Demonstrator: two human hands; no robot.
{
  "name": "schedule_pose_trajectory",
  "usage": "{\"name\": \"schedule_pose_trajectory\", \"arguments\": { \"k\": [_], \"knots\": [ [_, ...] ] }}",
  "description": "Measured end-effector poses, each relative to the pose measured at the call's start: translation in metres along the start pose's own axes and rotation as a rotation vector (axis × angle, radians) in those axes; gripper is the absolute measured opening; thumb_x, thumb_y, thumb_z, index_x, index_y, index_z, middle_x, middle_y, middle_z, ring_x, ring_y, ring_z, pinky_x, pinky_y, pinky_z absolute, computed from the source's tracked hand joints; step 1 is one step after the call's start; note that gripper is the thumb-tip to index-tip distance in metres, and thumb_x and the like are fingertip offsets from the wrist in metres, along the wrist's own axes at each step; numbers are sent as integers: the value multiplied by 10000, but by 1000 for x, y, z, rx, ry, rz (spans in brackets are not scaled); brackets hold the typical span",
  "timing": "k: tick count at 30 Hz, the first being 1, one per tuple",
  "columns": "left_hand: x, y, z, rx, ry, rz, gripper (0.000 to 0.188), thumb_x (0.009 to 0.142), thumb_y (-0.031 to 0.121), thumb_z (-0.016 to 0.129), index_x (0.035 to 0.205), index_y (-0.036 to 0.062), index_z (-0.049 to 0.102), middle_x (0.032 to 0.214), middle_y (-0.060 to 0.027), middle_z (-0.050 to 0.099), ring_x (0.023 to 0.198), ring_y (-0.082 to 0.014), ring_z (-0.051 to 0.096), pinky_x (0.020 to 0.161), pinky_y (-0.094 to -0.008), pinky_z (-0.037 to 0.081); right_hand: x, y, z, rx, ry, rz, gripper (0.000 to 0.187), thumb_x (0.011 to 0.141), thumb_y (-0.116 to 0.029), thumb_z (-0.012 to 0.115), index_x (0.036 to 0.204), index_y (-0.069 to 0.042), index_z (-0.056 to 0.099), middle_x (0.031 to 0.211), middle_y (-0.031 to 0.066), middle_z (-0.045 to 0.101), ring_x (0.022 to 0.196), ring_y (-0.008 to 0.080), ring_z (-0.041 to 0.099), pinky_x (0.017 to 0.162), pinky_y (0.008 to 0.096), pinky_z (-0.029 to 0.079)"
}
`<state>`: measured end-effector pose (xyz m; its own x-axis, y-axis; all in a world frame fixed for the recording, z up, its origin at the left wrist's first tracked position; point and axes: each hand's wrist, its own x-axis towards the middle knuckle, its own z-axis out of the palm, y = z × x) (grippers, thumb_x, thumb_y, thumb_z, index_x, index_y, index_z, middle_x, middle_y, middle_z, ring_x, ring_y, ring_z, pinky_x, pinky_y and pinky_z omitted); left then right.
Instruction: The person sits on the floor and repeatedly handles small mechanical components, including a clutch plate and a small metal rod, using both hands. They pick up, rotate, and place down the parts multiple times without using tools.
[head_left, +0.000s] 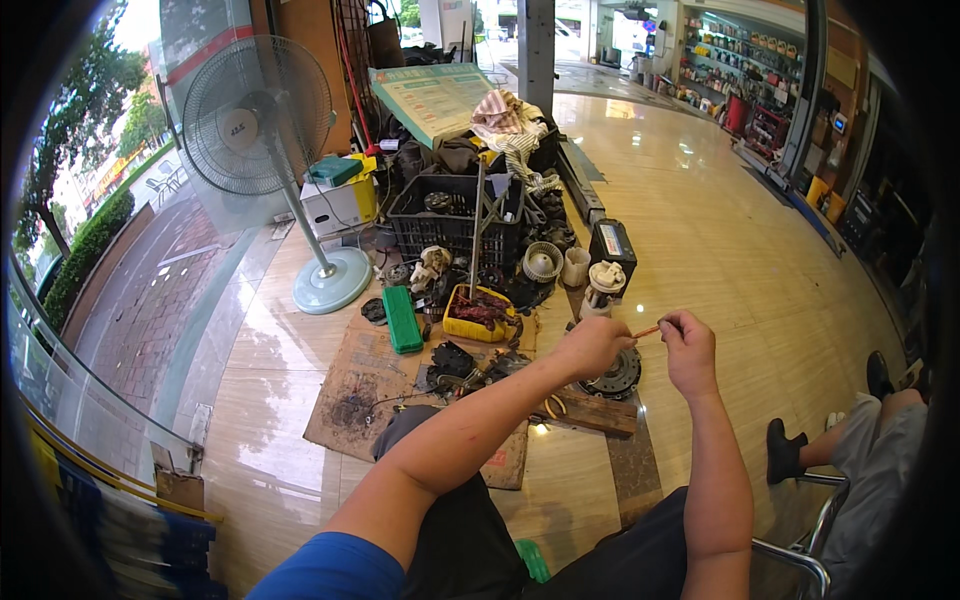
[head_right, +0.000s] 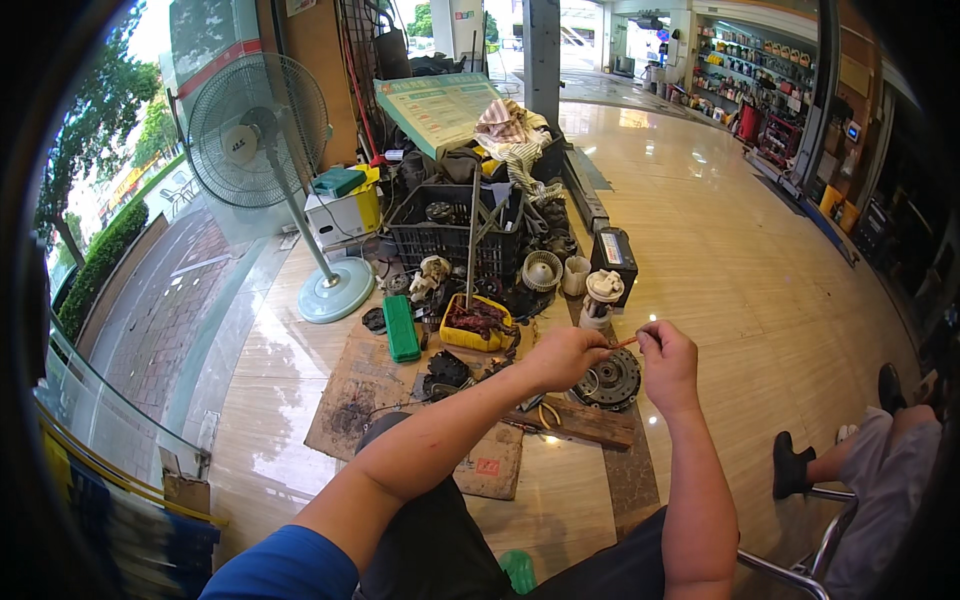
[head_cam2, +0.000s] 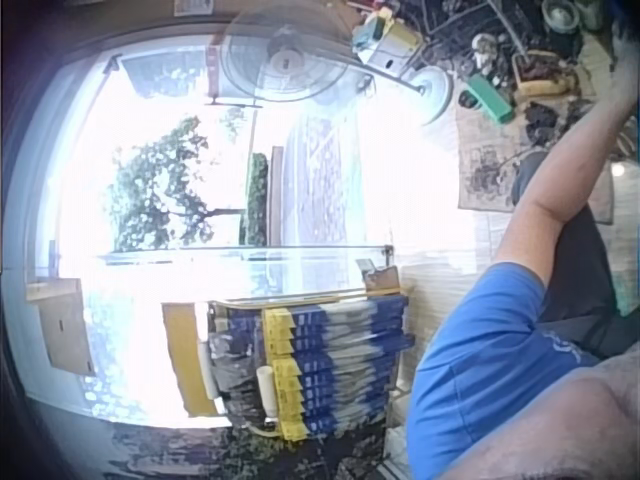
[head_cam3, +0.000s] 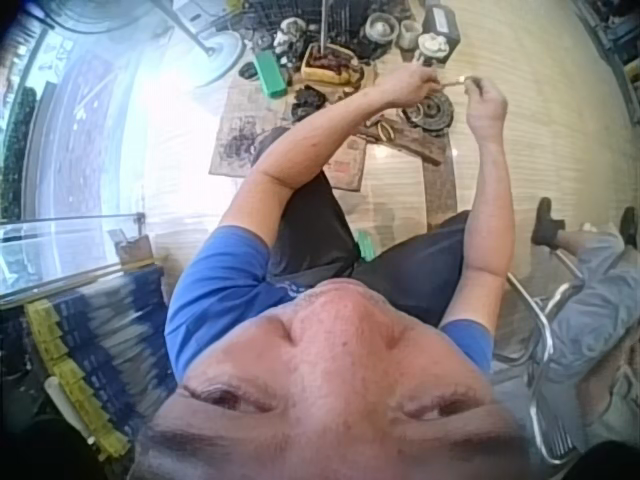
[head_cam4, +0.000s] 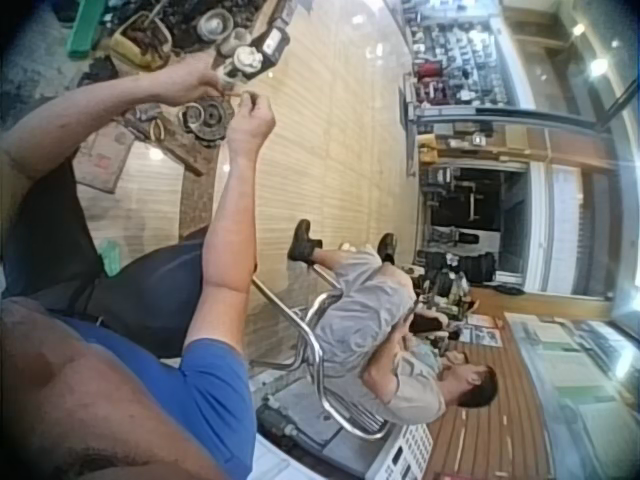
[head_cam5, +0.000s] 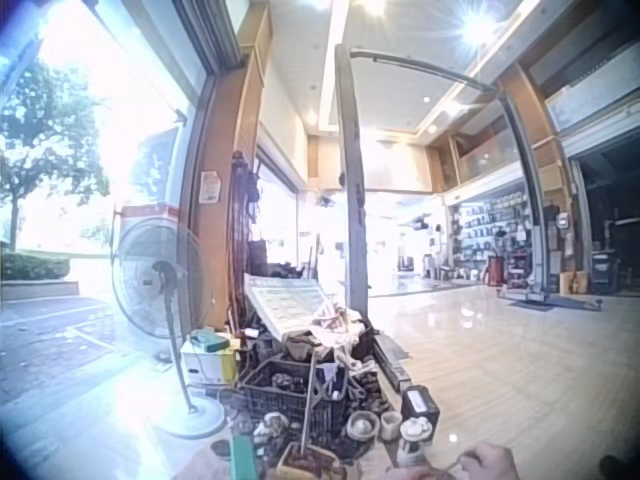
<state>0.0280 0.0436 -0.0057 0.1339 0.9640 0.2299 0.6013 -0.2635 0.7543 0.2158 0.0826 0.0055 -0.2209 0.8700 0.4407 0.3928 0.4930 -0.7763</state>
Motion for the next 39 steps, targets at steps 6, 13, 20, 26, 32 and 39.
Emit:
{"name": "schedule_pose_trajectory", "arguments": {
  "k": [6, 13, 20, 26, 32, 39],
  "knots": [
    [1, -4, 0, -57, -38, 52, 243, 919, 190, 611, 1091, 25, 662, 926, -177, 686, 846, -281, 662, 753, -363, 500, -3, -8, 5, 5, -61, -24, 90, 873, -48, 639, 906, 36, 641, 762, 101, 669, 684, 126, 604, 641, 275, 492],
    [7, -16, 9, -203, -2, 44, 174, 945, 142, 588, 1005, -6, 655, 749, -54, 647, 689, -104, 576, 634, -278, 471, -2, 0, 14, 213, -92, 81, 107, 888, -67, 645, 915, 36, 654, 766, 28, 658, 678, 93, 580, 625, 249, 484],
    [5, -3, 6, -459, -70, -39, 153, 959, 144, 574, 957, 11, 650, 692, 1, 593, 632, -69, 533, 568, -242, 443, -2, -9, 3, 393, -146, 209, 103, 916, -92, 626, 938, 3, 660, 705, -30, 581, 622, 37, 495, 552, 197, 404],
    [4, 0, 8, -631, -188, -121, 181, 968, 154, 567, 1036, 5, 644, 754, -12, 620, 668, -60, 557, 596, -230, 472, -2, 0, 5, 211, -75, 68, 102, 896, -71, 631, 896, 29, 653, 725, 25, 639, 651, 81, 556, 598, 241, 462],
    [6, -7, 15, -554, -83, -38, 202, 949, 140, 601, 1075, -13, 643, 831, -26, 648, 739, -65, 580, 667, -240, 497, -2, -5, 7, 75, -59, 50, 113, 883, -78, 646, 885, 35, 653, 735, 68, 662, 674, 97, 578, 629, 263, 482],
    [8, -11, 16, -482, 7, -71, 168, 935, 134, 626, 1017, -11, 647, 795, -14, 645, 687, -64, 570, 629, -243, 492, -2, -7, 13, 281, -82, 187, 125, 890, -109, 665, 890, 17, 667, 729, 22, 642, 641, 71, 548, 578, 232, 447]
  ]
}}
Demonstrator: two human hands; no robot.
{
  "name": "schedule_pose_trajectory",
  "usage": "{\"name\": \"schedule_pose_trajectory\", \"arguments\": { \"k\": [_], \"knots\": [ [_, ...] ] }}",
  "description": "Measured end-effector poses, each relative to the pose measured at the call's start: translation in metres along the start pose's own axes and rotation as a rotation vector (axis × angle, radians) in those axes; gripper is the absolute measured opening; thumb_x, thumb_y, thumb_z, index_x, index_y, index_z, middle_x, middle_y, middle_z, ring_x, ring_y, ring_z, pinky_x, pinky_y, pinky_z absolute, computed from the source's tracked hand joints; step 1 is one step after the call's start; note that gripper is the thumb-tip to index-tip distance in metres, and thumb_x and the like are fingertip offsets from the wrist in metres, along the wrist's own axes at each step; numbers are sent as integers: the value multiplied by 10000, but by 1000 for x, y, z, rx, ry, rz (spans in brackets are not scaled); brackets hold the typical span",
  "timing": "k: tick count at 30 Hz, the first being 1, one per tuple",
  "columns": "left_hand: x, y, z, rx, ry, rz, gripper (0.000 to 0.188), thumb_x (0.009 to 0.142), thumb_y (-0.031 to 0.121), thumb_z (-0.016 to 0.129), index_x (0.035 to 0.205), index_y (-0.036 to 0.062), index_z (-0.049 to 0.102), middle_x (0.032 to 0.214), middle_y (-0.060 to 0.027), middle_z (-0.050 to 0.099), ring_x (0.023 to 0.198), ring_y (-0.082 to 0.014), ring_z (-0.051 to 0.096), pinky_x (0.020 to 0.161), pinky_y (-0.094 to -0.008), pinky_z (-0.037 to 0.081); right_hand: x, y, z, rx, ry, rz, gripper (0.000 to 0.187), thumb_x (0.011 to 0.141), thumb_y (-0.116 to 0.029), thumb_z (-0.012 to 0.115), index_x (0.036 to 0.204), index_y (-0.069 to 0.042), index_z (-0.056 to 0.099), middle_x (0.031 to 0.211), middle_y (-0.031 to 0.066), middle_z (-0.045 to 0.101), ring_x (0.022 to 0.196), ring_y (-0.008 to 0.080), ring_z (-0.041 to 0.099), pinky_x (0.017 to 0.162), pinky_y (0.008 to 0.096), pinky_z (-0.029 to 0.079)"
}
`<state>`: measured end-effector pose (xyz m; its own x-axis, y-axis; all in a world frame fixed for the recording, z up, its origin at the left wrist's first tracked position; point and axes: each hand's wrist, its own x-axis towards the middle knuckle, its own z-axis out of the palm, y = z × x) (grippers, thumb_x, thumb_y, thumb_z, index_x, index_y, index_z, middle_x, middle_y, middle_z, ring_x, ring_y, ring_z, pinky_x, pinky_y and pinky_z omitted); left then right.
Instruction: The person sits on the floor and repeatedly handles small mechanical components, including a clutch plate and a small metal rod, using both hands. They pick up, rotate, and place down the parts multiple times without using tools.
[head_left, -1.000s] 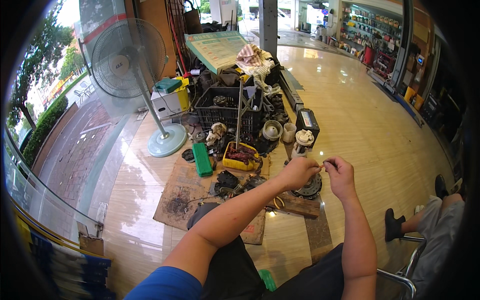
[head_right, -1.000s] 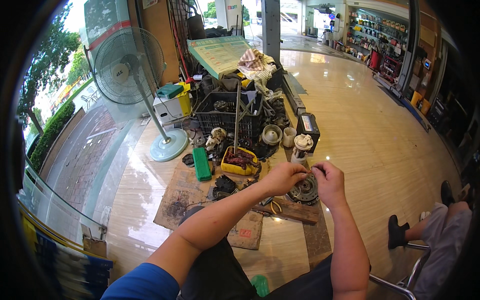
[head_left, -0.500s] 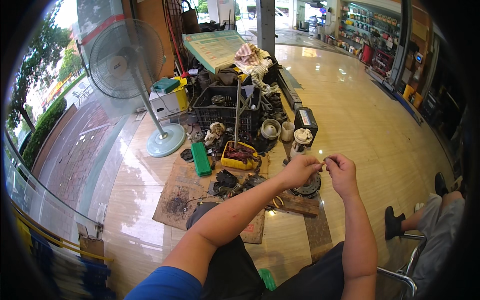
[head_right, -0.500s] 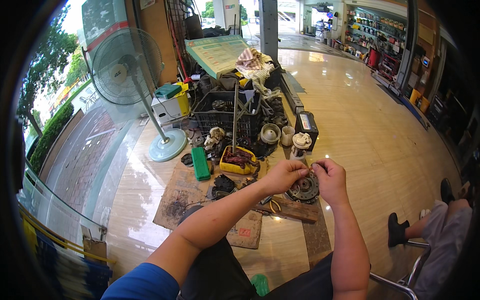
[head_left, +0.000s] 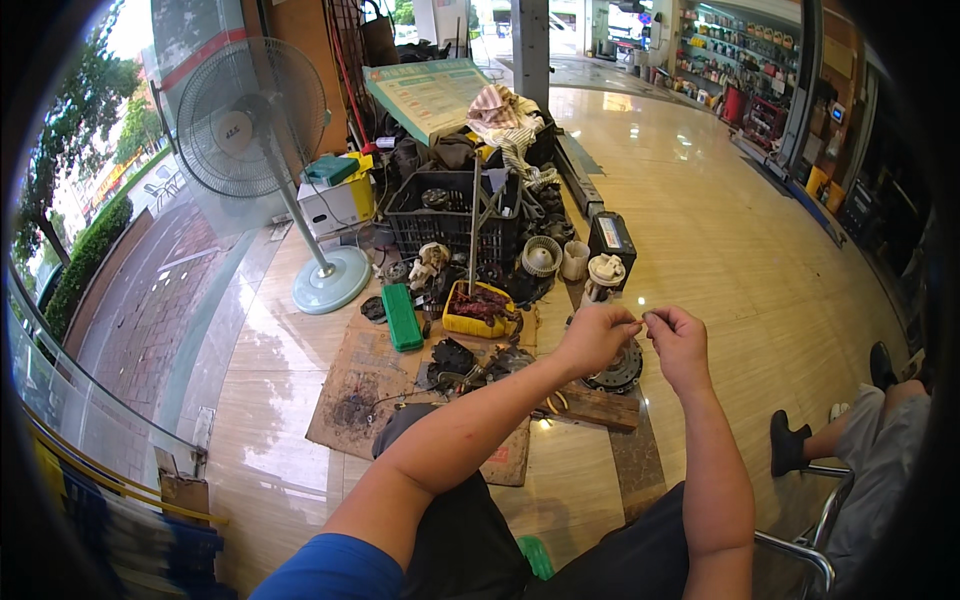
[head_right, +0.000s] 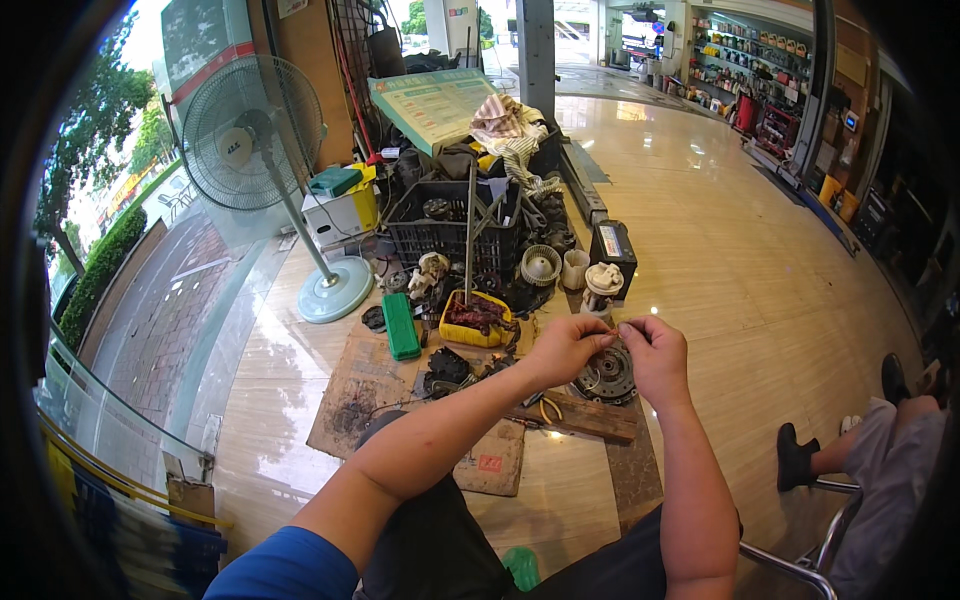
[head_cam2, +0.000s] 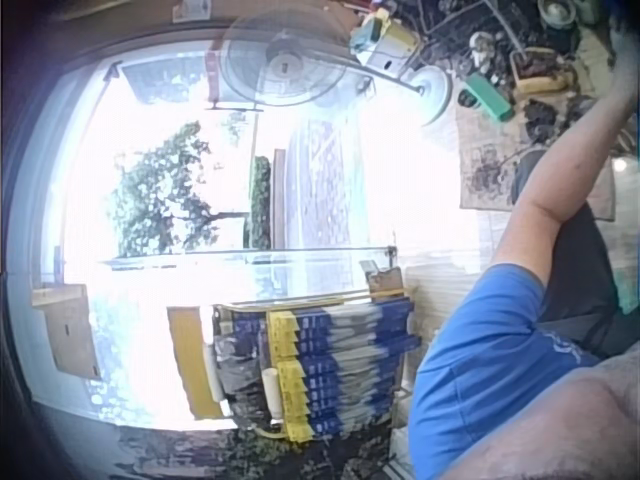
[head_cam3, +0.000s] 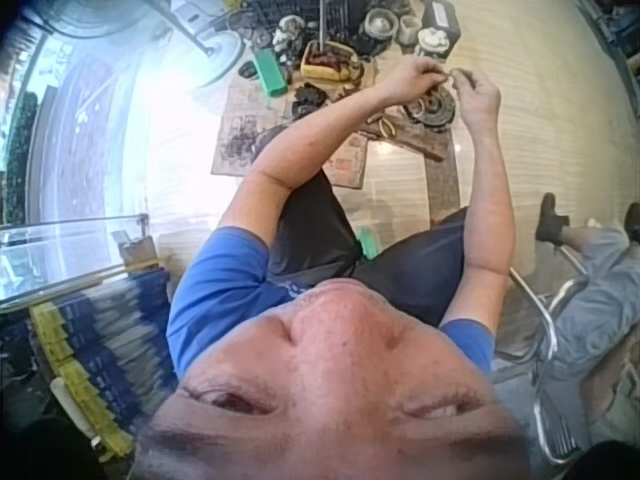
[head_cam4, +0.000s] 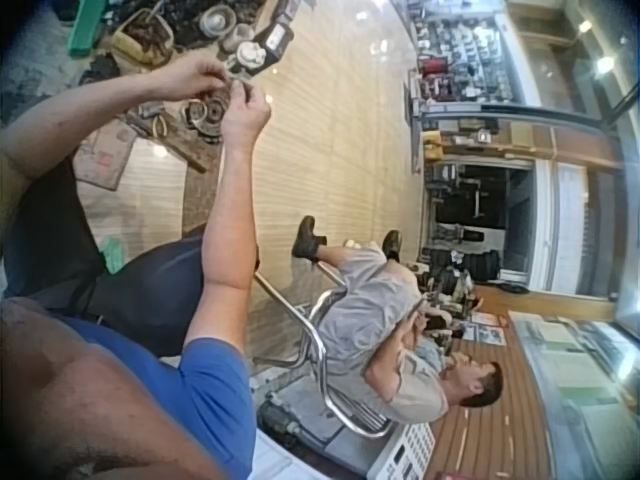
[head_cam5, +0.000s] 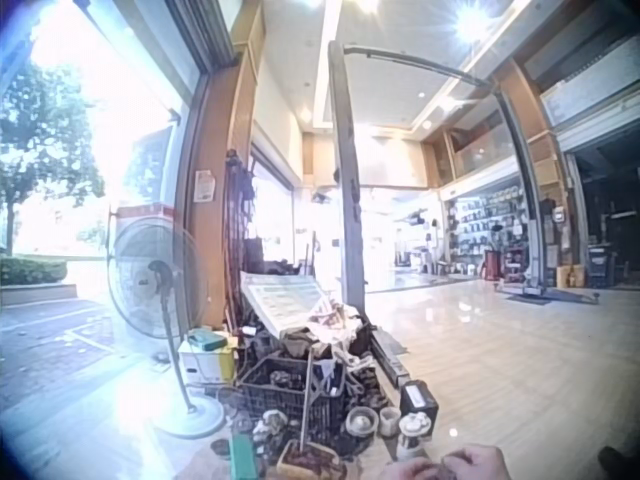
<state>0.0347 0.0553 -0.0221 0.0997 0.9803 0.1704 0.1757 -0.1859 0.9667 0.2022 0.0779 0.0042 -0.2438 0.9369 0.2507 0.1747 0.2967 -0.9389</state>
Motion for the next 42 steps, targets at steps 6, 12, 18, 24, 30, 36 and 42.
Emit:
{"name": "schedule_pose_trajectory", "arguments": {
  "k": [6, 12, 18, 24, 30, 36, 42],
  "knots": [
    [-5, 9, -3, -318, -133, -98, 164, 976, 176, 566, 943, 29, 631, 725, -4, 597, 601, -73, 554, 547, -227, 455, -3, -7, -3, 367, -103, 87, 135, 896, -150, 686, 899, -17, 658, 698, -25, 588, 599, 25, 484, 526, 181, 381],
    [-6, 14, -7, -408, -285, -116, 182, 984, 205, 553, 942, 38, 613, 729, 3, 588, 598, -81, 561, 534, -221, 436, -1, -7, -9, 199, -84, -40, 132, 890, -127, 685, 866, -2, 651, 712, -15, 607, 622, 37, 506, 552, 200, 418],
    [-11, 12, 5, 162, 59, 204, 176, 922, 177, 622, 944, 2, 625, 766, -97, 648, 692, -194, 629, 601, -345, 482, -1, -7, -2, -15, 38, -88, 129, 877, -91, 678, 826, 25, 651, 729, 8, 635, 659, 61, 539, 597, 236, 460],
    [-15, 16, 4, 581, 224, 357, 143, 892, 152, 618, 948, 25, 652, 841, -201, 644, 782, -404, 610, 646, -431, 489, -2, -6, 1, 8, 35, -63, 125, 876, -91, 685, 847, 29, 665, 736, 18, 646, 666, 65, 547, 604, 235, 463],
    [-14, 16, 8, 320, 163, 251, 174, 935, 176, 597, 948, 11, 651, 713, -109, 632, 633, -247, 629, 571, -356, 482, -3, -5, -1, 202, 2, 4, 118, 880, -102, 691, 869, 13, 665, 742, 12, 643, 655, 58, 542, 588, 217, 453],
    [-11, 14, 2, -453, -248, -62, 216, 985, 222, 547, 910, 31, 614, 663, 10, 567, 565, -87, 549, 519, -239, 407, -5, -12, -4, 393, -76, 48, 112, 899, -135, 675, 893, -30, 637, 672, -28, 566, 519, 29, 441, 435, 181, 314],
    [-8, 9, -4, -541, -380, -72, 208, 980, 232, 561, 969, 30, 608, 770, -18, 625, 660, -110, 602, 609, -232, 485, -5, -13, -7, 412, -106, 59, 123, 893, -137, 684, 898, -22, 642, 709, -16, 600, 566, 37, 482, 491, 189, 367]
  ]
}}
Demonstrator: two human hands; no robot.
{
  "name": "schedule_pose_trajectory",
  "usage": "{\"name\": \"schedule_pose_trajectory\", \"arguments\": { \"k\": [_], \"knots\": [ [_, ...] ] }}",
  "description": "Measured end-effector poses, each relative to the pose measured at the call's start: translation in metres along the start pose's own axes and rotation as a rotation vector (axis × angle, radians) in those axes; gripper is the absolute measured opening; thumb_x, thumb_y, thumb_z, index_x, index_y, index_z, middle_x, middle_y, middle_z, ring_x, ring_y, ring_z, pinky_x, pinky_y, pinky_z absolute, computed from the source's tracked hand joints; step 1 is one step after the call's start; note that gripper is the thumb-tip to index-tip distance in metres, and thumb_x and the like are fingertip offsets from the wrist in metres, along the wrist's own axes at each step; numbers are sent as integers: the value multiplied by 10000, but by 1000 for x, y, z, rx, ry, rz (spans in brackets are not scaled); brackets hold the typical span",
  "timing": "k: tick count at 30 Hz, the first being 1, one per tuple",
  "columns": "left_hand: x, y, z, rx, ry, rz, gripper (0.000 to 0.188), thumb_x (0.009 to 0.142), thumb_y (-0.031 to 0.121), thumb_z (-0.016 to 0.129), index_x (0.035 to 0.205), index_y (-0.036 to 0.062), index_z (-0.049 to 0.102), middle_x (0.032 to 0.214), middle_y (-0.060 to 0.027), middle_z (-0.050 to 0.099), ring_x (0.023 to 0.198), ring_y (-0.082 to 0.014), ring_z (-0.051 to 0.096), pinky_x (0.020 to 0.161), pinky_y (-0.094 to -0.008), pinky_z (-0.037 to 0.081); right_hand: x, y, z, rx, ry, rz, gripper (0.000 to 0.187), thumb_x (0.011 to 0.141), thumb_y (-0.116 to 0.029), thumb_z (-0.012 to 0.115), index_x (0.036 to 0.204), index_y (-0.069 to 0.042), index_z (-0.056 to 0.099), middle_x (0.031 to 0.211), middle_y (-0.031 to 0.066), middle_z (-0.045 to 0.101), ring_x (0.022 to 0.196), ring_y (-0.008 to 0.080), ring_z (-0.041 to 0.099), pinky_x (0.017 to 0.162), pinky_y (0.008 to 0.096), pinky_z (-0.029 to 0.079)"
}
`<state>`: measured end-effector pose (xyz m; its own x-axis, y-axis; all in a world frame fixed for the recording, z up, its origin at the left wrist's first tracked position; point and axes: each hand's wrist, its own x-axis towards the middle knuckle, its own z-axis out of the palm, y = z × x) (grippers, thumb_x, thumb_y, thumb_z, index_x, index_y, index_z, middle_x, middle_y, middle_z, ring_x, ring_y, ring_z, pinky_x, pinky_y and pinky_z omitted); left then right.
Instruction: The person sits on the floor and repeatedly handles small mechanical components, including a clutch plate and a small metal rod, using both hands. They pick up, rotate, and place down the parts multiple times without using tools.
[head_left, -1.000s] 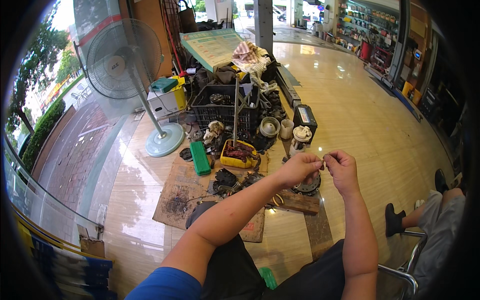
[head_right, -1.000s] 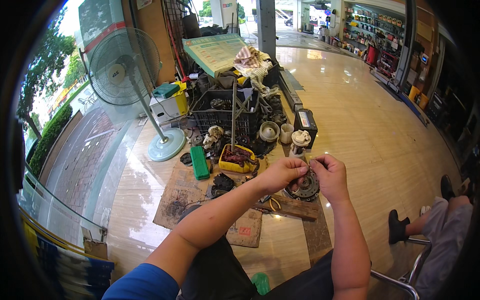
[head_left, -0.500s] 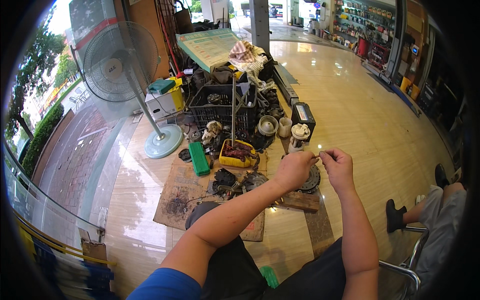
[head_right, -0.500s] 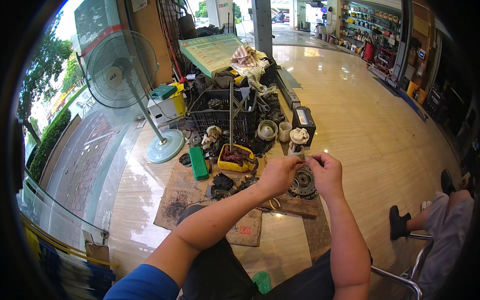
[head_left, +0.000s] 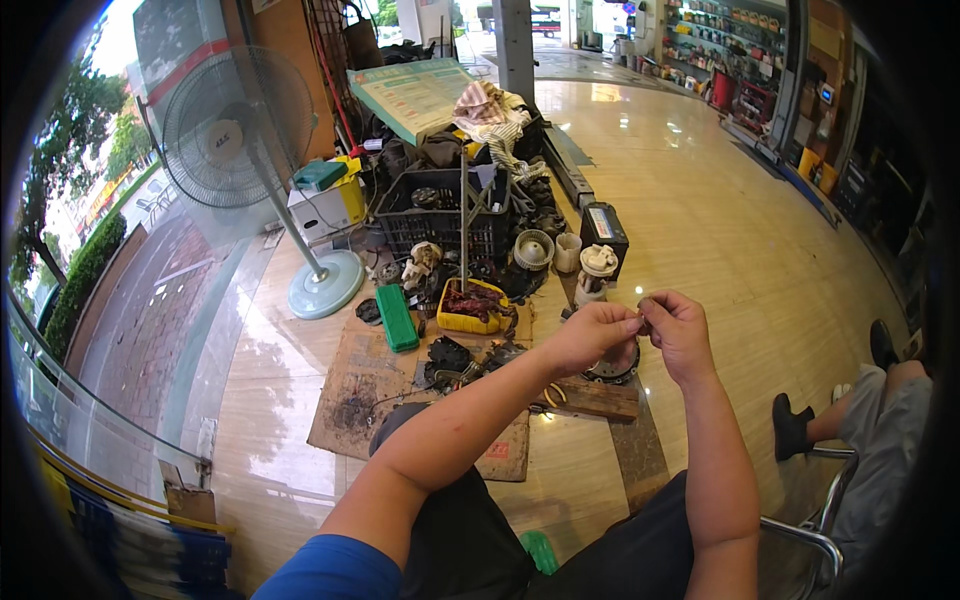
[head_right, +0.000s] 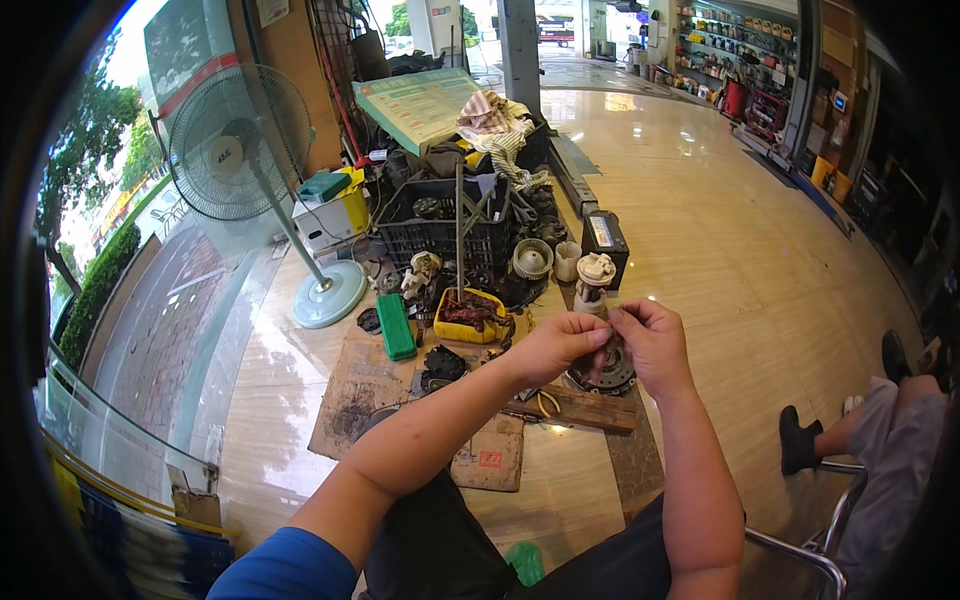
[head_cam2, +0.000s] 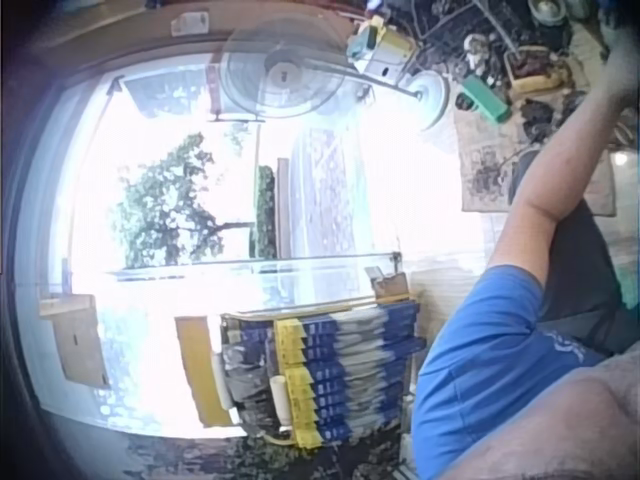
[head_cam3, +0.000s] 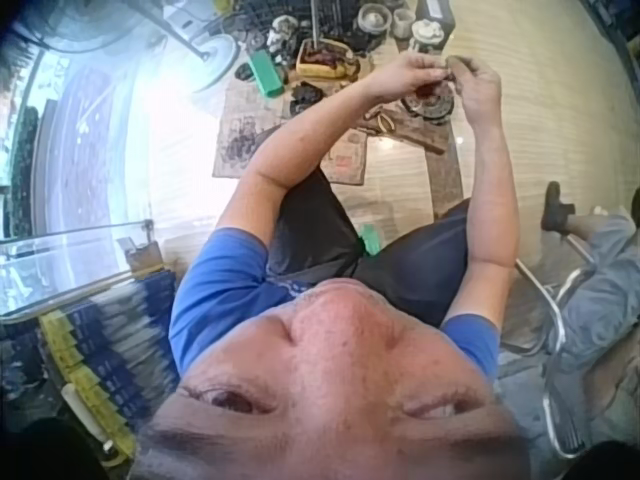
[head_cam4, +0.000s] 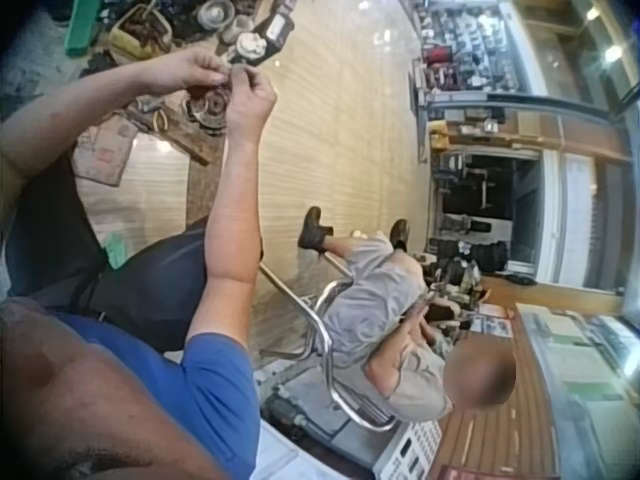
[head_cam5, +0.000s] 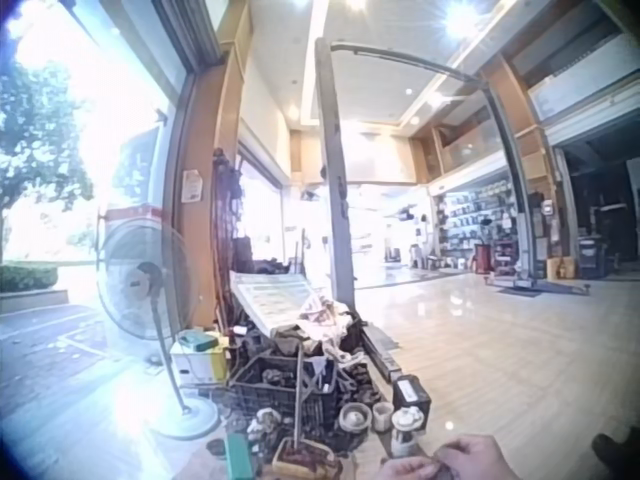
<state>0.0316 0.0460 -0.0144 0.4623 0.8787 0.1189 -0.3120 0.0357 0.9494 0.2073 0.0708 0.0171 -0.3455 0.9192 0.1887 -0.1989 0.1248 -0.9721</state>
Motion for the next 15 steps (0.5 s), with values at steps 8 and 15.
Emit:
{"name": "schedule_pose_trajectory", "arguments": {
  "k": [8, 15],
  "knots": [
    [5, -7, 10, 448, 357, 82, 185, 954, 159, 598, 1017, -12, 631, 813, -28, 658, 687, -77, 590, 617, -236, 489, 3, 10, 2, -166, 111, -91, 124, 885, -94, 686, 882, 25, 656, 806, 15, 654, 716, 71, 569, 633, 228, 480],
    [1, -1, 17, 398, 356, 73, 171, 974, 155, 564, 985, 1, 635, 735, -5, 613, 623, -68, 544, 582, -241, 472, 1, 4, 1, 19, 55, 2, 118, 898, -116, 674, 924, -3, 650, 719, -20, 594, 563, 31, 470, 491, 182, 368]
  ]
}}
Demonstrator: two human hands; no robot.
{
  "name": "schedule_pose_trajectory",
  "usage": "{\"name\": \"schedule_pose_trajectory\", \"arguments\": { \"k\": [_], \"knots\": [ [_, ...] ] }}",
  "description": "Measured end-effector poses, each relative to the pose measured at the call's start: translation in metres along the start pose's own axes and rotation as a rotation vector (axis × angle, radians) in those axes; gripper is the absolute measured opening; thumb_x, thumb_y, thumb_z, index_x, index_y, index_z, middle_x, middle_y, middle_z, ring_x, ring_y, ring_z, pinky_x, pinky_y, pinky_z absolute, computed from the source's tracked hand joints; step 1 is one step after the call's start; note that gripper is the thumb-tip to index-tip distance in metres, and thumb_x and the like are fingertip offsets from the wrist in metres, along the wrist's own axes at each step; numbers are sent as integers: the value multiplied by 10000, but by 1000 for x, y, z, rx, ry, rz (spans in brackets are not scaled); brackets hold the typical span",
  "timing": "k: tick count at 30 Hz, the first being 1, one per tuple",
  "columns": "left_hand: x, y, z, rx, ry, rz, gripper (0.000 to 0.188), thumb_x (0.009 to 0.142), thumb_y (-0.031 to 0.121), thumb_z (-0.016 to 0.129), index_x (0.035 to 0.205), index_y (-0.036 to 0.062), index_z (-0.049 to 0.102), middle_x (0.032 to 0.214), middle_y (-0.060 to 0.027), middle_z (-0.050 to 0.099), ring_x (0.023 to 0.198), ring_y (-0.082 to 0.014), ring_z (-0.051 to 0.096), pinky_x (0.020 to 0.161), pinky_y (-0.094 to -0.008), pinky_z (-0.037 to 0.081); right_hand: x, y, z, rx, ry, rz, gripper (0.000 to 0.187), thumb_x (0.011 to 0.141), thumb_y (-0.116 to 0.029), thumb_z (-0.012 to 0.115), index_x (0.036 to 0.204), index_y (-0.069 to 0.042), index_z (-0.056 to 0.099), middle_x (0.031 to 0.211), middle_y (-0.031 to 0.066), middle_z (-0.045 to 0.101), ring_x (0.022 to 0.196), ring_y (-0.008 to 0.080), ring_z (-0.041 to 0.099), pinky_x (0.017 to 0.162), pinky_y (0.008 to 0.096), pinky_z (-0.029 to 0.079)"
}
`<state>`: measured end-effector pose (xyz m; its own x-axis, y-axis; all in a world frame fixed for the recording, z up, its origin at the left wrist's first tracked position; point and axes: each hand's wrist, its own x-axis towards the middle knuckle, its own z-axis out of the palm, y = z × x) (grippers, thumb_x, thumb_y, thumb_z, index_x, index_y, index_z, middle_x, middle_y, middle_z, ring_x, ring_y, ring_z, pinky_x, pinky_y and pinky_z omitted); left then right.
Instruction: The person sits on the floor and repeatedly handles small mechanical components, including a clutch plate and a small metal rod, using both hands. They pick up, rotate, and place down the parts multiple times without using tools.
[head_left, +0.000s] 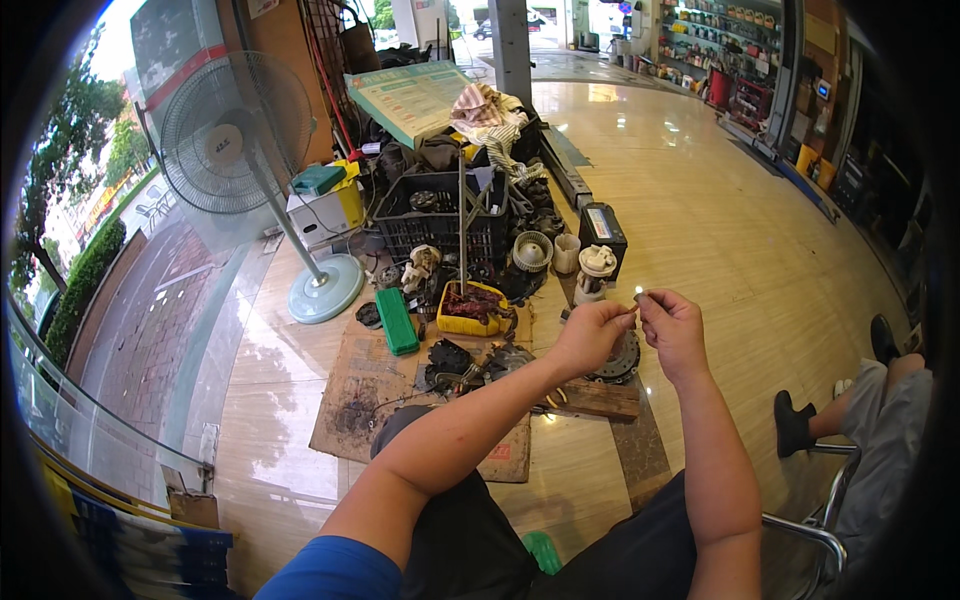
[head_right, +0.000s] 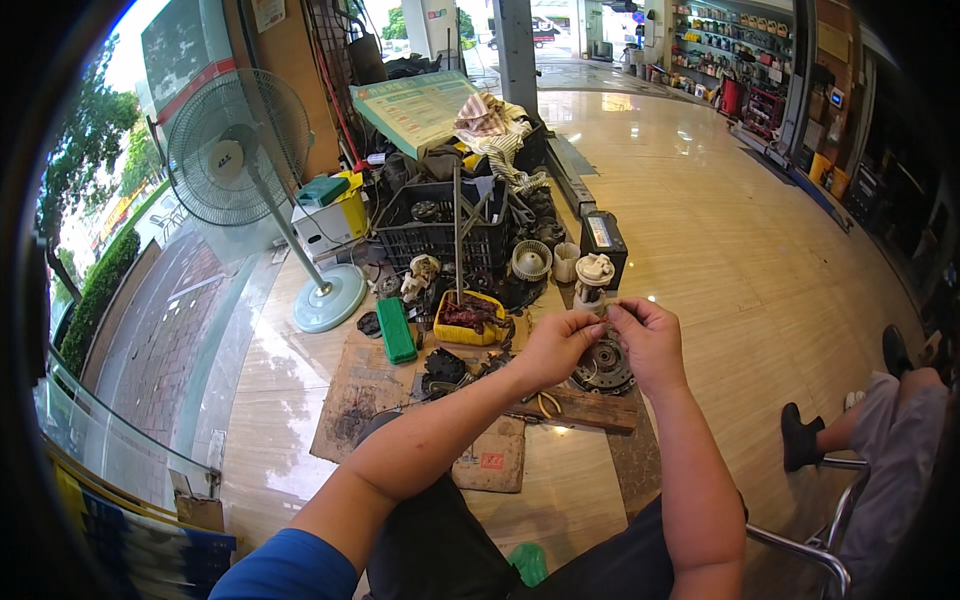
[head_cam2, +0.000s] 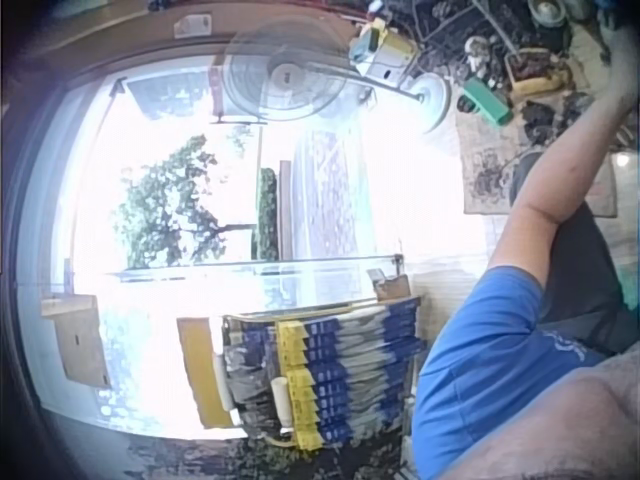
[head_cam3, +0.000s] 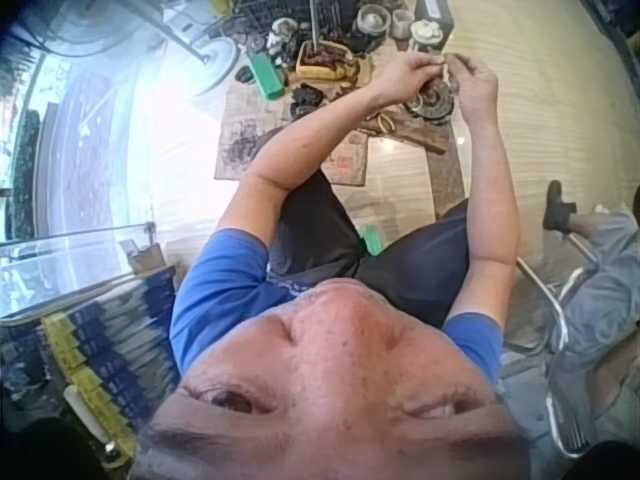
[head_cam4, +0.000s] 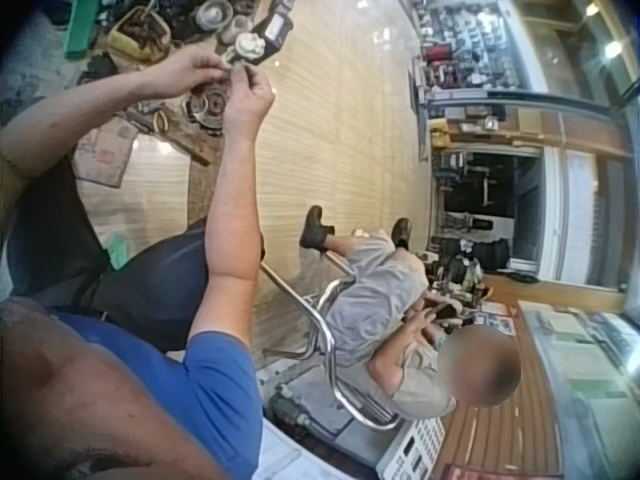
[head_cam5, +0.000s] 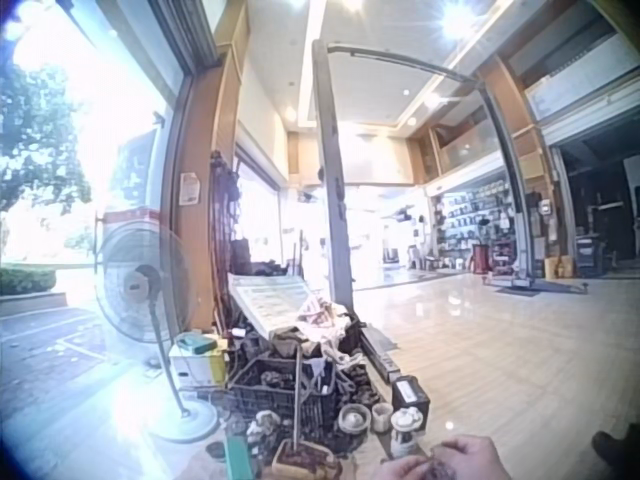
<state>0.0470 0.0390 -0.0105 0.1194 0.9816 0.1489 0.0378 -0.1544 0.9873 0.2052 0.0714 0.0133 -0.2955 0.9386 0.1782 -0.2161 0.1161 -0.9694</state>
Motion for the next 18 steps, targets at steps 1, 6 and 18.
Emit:
{"name": "schedule_pose_trajectory", "arguments": {
  "k": [1, 6, 18],
  "knots": [
    [0, -1, -1, -55, -17, -10, 171, 977, 159, 560, 982, 4, 633, 731, -4, 609, 616, -69, 544, 578, -239, 470, 0, -1, 2, 30, -6, 1, 112, 907, -120, 661, 929, -11, 645, 692, -28, 569, 539, 26, 447, 463, 177, 336],
    [1, -4, -7, -314, -177, -70, 169, 977, 191, 569, 981, 27, 611, 743, -6, 614, 620, -84, 572, 573, -233, 475, 0, -1, 4, 21, 0, -20, 97, 914, -125, 650, 915, -29, 638, 672, -38, 552, 521, 23, 433, 442, 174, 315],
    [2, -7, 2, 92, 30, 61, 177, 962, 161, 586, 1010, 2, 647, 745, 0, 617, 638, -73, 565, 568, -246, 473, 5, 12, 3, -245, 79, -200, 104, 901, -122, 671, 877, -26, 638, 703, -36, 580, 582, 27, 457, 507, 188, 368]
  ]
}}
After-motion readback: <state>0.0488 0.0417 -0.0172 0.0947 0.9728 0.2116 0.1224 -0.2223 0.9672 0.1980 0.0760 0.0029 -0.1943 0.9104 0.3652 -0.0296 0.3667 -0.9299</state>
